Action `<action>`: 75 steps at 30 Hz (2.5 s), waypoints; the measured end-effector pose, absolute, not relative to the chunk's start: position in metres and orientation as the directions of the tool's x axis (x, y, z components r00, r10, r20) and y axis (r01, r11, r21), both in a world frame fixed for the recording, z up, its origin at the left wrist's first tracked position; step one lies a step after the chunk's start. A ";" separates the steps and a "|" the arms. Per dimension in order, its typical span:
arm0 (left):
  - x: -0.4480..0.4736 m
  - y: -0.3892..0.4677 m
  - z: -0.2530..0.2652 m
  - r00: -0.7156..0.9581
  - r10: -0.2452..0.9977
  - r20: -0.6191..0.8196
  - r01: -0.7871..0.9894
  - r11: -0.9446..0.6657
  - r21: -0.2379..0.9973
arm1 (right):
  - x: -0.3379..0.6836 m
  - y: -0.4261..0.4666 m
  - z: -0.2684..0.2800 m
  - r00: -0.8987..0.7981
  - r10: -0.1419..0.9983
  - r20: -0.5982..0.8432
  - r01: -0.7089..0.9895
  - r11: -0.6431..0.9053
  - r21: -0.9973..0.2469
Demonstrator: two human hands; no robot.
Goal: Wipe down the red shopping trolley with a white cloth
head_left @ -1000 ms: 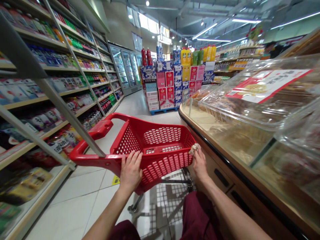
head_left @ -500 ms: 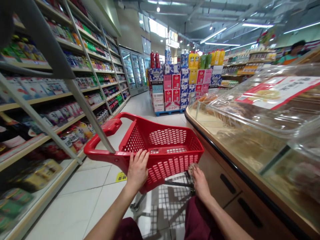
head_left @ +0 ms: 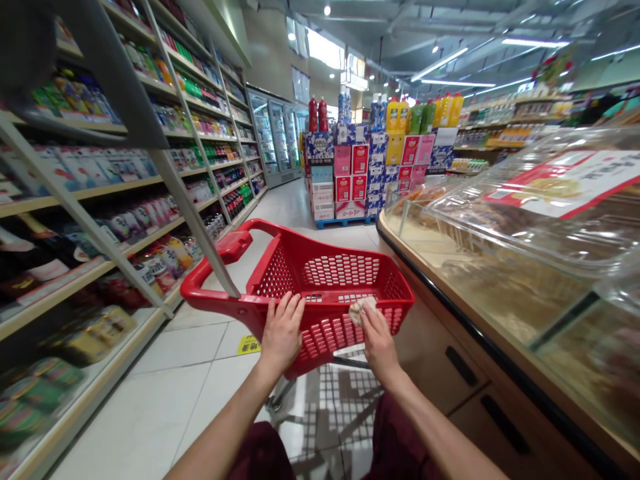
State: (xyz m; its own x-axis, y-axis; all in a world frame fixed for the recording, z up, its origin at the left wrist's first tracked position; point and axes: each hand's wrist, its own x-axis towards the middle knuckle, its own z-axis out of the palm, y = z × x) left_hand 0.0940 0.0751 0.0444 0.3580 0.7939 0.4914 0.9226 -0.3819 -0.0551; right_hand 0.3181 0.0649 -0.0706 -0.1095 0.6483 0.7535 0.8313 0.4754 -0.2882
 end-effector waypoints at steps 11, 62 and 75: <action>0.088 0.070 0.045 0.396 0.797 0.456 0.915 -0.382 -0.128 | 0.289 0.062 -0.057 -0.233 0.590 0.773 0.792 0.577 -0.202; -0.021 0.061 0.082 0.090 0.819 0.567 0.996 -0.076 -0.048 | 0.116 0.054 -0.005 -0.419 0.523 0.742 0.670 0.730 -0.137; -0.016 0.049 0.078 0.077 0.766 0.638 0.997 -0.065 -0.042 | 0.210 0.088 0.010 -0.163 0.702 0.694 0.805 0.501 -0.318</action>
